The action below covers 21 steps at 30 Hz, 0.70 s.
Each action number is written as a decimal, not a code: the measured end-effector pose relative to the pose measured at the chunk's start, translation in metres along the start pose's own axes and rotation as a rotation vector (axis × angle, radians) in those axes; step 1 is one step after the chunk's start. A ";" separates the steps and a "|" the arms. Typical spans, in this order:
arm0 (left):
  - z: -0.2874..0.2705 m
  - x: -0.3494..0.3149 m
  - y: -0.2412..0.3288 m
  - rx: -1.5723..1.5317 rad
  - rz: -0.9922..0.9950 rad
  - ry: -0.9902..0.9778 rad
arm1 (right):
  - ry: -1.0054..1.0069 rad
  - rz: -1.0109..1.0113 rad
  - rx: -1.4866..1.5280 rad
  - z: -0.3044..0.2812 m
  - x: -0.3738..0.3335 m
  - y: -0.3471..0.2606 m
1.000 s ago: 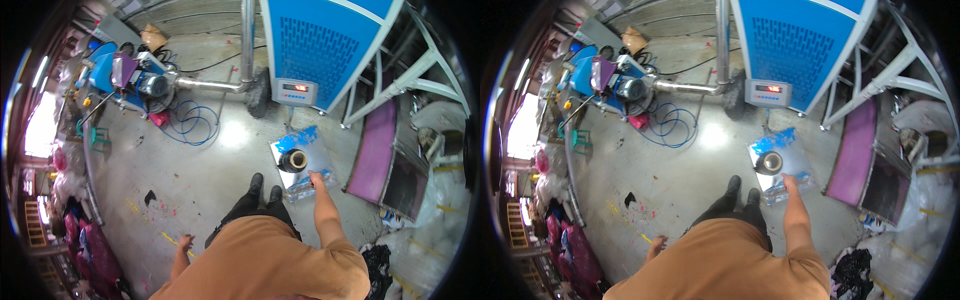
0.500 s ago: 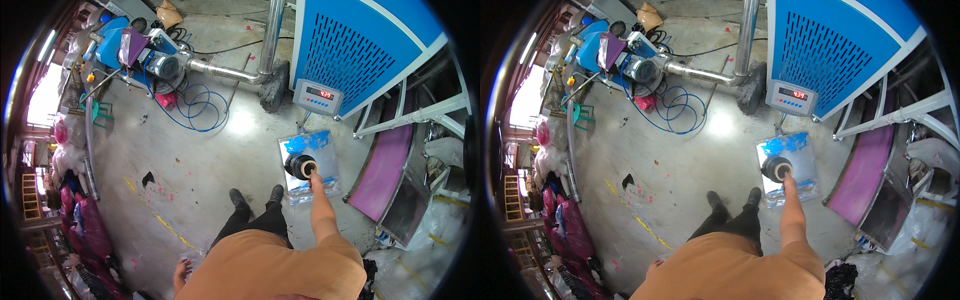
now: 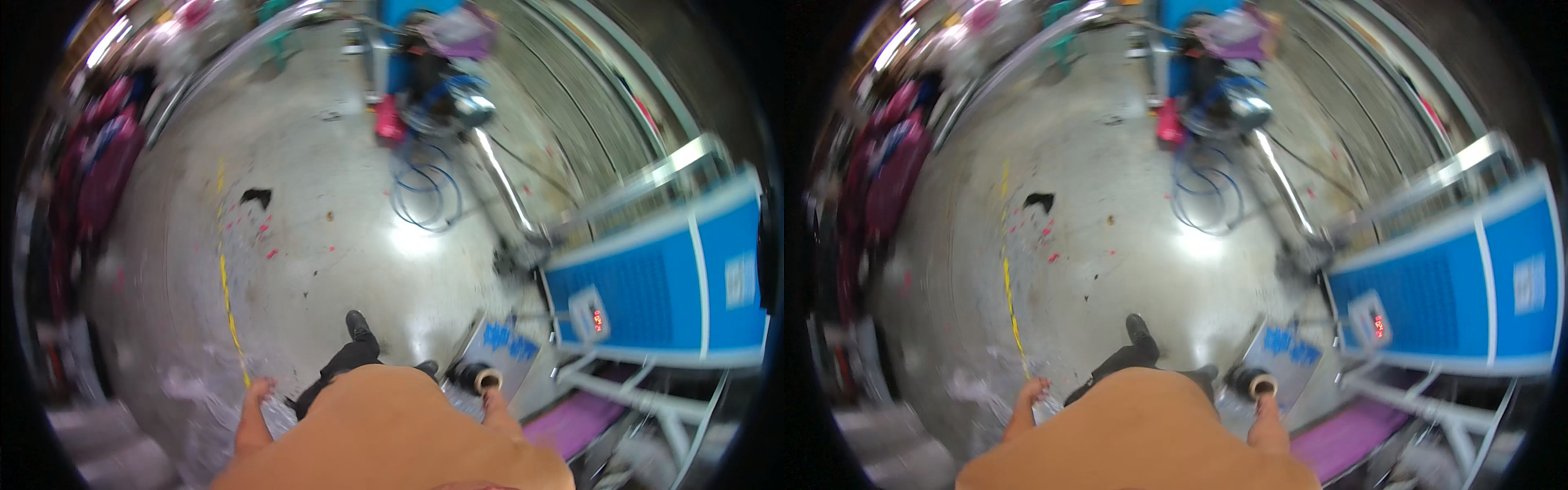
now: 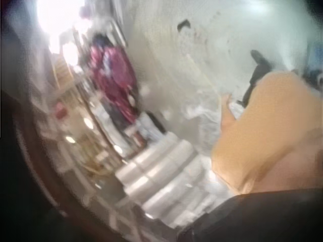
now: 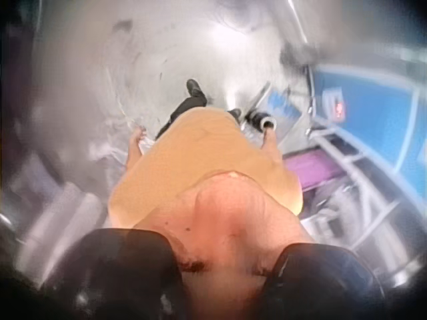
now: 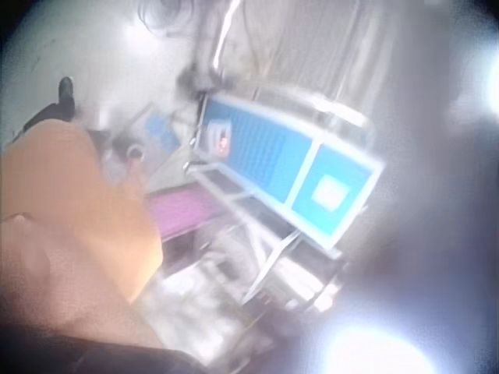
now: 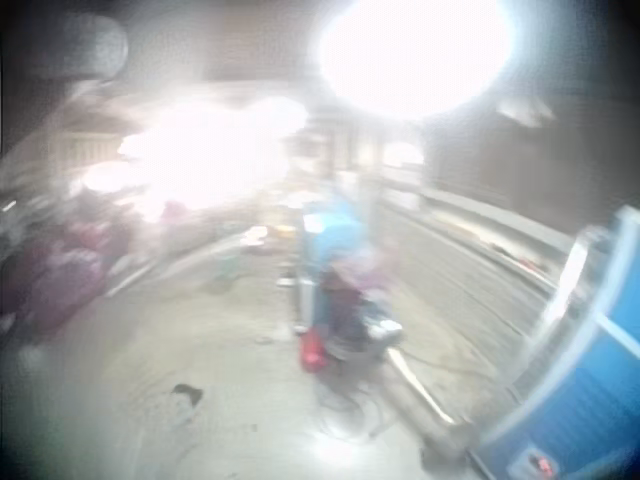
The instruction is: The person walks through a warehouse filled with plastic waste, selects a roll of bubble wrap, and feeds it into a shredding machine. They then handle a black plastic roll and place it on a weighing scale. Finally, the person writes on a clipboard with a pen.
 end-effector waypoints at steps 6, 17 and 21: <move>-0.054 0.095 0.013 0.012 0.108 0.025 | -0.186 -0.168 -0.302 0.122 -0.077 -0.155; -0.192 0.144 0.167 -0.434 0.203 0.276 | -0.305 -0.438 -0.575 0.376 -0.152 -0.434; -0.265 0.179 0.177 -0.501 0.161 0.394 | -0.318 -0.396 -0.642 0.468 -0.143 -0.487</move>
Point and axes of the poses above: each hand's wrist, its own x-axis towards the middle knuckle, its own z-axis out of the palm, y = z × x, the point moved 2 cm from there along x, towards the middle knuckle, and after that the axes turned 2 degrees about z, right-handed, at the moved point
